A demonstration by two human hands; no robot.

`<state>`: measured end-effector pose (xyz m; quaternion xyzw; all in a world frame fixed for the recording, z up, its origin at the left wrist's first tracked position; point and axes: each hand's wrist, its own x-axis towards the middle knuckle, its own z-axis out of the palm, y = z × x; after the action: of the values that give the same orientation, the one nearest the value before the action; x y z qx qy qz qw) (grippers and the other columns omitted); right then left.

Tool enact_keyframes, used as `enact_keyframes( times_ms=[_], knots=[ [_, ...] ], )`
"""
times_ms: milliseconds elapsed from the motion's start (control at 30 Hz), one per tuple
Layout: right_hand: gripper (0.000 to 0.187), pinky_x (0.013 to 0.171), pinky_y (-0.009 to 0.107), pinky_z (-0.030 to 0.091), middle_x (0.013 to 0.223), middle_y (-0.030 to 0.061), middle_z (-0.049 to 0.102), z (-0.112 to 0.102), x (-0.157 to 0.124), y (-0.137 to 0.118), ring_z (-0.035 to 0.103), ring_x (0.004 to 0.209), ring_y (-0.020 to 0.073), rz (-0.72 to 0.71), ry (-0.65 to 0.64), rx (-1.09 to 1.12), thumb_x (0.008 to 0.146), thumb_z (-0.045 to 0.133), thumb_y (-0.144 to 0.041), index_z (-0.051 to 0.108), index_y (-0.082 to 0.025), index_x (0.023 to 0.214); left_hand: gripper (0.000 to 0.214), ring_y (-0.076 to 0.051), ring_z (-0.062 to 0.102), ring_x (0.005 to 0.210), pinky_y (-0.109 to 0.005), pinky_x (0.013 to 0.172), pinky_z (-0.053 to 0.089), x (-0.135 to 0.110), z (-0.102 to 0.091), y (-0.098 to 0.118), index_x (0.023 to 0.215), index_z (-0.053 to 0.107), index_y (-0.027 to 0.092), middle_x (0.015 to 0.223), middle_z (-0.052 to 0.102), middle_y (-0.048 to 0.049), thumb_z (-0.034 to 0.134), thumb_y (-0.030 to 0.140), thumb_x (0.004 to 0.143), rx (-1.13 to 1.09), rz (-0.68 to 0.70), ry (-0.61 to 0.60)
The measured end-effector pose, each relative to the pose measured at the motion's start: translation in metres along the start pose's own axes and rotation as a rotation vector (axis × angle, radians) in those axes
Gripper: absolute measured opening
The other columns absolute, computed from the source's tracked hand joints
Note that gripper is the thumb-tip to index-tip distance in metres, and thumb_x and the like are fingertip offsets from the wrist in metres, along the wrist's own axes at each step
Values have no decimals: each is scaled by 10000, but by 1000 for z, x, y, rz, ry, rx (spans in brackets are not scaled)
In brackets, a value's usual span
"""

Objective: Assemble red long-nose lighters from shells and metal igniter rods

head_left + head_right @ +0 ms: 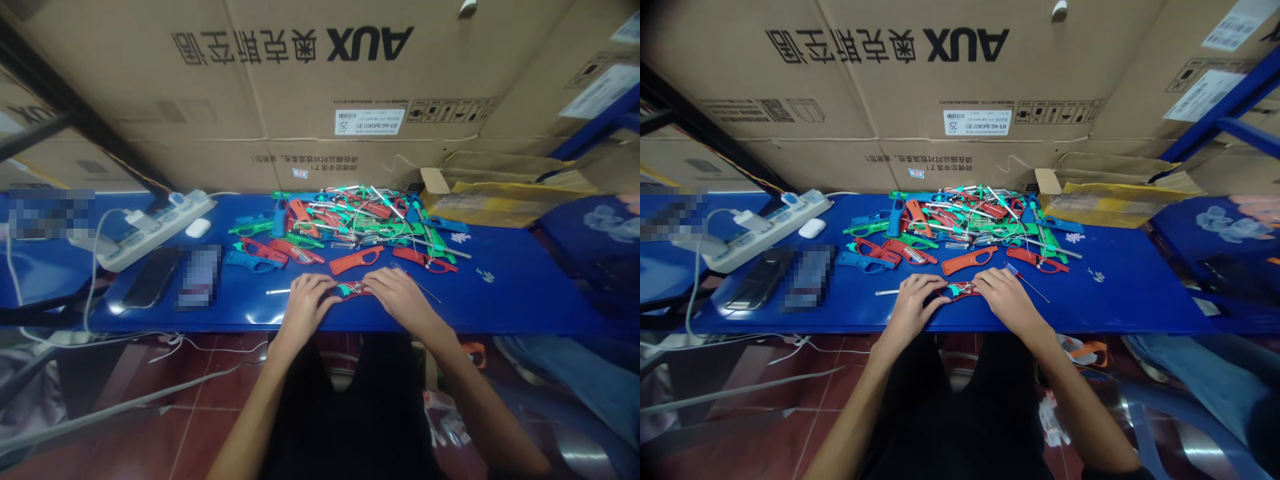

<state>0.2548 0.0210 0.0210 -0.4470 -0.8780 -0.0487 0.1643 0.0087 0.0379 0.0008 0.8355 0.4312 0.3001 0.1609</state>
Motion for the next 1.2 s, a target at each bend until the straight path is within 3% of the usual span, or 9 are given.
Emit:
enact_keyframes(
  times_ms=[267,467,633,967,1200],
  knots=[
    [262,890,398,486,1132,88,751,0,1,2,657,1031,244,54,-73,30,1048,475,-204,709,-176,1162,248,-225,586,1073,-402,942,407,0,1,-1,1150,684,225,1151,717,-38,682,358,941,-2,9,3],
    [320,982,433,511,1261,91,730,7,-5,-1,652,1161,242,79,11,179,1062,467,-286,669,-208,1298,252,-232,592,1084,-410,947,411,0,0,-1,1151,692,230,1159,715,-42,687,364,937,-4,1,-4],
    [326,972,450,522,1288,83,724,19,-11,1,641,1190,244,-8,51,206,1043,486,-204,689,-244,1295,248,-234,594,1092,-414,947,419,0,1,-1,1151,701,236,1167,716,-45,690,366,940,9,-13,-8],
    [309,991,446,504,1313,104,704,20,-10,-4,634,1178,239,20,30,154,1035,501,-186,702,-226,1266,287,-243,592,1088,-414,941,437,-2,1,-1,1216,678,245,1169,717,-59,670,379,962,14,3,12],
    [449,1037,480,464,1391,101,655,21,-12,-4,600,1227,263,8,-23,117,983,487,-61,634,-235,1369,262,-244,566,1119,-412,961,424,-1,-3,3,1222,670,258,1202,684,-62,639,368,985,60,9,-48]
  ],
)
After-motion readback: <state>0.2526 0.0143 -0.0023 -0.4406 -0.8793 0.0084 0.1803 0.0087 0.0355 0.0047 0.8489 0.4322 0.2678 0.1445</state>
